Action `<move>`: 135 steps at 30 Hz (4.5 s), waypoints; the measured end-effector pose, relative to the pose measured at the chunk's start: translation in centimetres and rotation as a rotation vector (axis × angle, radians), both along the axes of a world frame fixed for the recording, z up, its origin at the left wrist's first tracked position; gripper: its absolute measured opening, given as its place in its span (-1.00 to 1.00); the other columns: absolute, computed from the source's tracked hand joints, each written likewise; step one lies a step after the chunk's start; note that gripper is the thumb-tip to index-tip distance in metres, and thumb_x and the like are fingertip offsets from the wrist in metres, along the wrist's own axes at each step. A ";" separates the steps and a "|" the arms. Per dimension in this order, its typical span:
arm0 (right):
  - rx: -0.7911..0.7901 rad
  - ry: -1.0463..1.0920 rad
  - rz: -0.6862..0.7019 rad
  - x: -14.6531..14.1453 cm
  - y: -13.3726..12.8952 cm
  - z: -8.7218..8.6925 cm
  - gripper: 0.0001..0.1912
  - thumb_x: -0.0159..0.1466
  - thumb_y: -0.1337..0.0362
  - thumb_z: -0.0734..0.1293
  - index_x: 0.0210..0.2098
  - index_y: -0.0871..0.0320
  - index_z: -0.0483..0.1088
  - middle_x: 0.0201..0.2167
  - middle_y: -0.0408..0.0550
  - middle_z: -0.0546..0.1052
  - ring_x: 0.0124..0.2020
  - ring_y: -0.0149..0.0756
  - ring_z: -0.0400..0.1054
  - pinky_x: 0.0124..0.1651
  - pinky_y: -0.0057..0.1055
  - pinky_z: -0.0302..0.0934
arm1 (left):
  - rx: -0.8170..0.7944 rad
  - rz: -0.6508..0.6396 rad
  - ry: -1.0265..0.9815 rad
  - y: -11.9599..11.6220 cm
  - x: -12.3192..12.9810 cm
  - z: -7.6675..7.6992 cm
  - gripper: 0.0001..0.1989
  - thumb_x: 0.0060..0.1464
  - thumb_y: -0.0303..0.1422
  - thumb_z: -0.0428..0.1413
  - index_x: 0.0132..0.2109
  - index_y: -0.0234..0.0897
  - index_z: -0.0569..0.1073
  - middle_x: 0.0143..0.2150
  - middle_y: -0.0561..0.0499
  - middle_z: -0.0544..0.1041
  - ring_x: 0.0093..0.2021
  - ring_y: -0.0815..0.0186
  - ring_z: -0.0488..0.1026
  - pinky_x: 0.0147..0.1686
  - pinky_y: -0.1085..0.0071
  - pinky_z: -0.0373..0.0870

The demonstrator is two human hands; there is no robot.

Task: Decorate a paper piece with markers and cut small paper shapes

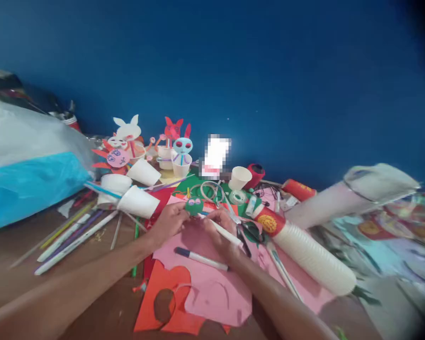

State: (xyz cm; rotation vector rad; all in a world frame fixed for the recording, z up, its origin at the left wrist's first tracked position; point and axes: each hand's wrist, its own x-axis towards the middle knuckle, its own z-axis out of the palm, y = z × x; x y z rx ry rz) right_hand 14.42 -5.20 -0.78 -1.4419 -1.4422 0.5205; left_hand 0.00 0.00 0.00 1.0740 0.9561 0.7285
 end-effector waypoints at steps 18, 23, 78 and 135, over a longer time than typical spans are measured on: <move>0.252 -0.068 0.339 0.3 -1.4 1.6 -0.77 0.16 0.31 0.14 -0.20 0.17 0.30 -0.36 -0.05 0.42 -0.34 -0.30 0.32 -0.28 -0.35 0.23 | -0.328 0.256 -0.486 1.3 -1.0 2.5 -0.87 -0.03 -0.60 -0.07 -0.47 -0.35 0.26 -0.50 -0.05 0.49 -0.61 0.48 0.39 -0.81 0.66 -0.03; 0.536 -0.245 0.400 -0.4 -1.7 1.6 -0.77 0.09 0.35 0.16 -0.23 0.17 0.25 -0.42 -0.04 0.43 -0.40 -0.29 0.32 -0.32 -0.32 0.24 | -0.459 0.271 -0.568 1.2 -1.0 3.6 -0.84 0.02 -0.63 -0.14 -0.41 -0.39 0.28 -0.57 -0.02 0.44 -0.71 0.54 0.29 -0.85 0.68 -0.03; 0.665 -0.685 0.654 0.0 -1.3 0.4 -0.88 0.24 0.40 0.16 -0.37 0.14 0.30 -0.41 -0.10 0.42 -0.37 -0.37 0.28 -0.32 -0.43 0.25 | -0.312 0.131 -0.224 -2.9 0.5 2.3 -0.95 -0.11 -0.51 0.03 -0.48 -0.35 0.37 -0.58 0.04 0.40 -0.55 0.43 0.32 -0.51 0.52 0.21; -0.020 -0.882 0.014 9.0 1.2 7.9 -0.81 0.23 0.32 0.15 -0.36 0.10 0.39 -0.41 -0.17 0.51 -0.41 -0.41 0.35 -0.37 -0.53 0.06 | 0.561 0.201 0.196 -1.4 -1.2 0.4 -0.79 0.06 -0.30 -0.06 -0.30 -0.27 0.42 -0.27 0.01 0.51 -0.25 0.28 0.38 -0.29 0.45 0.22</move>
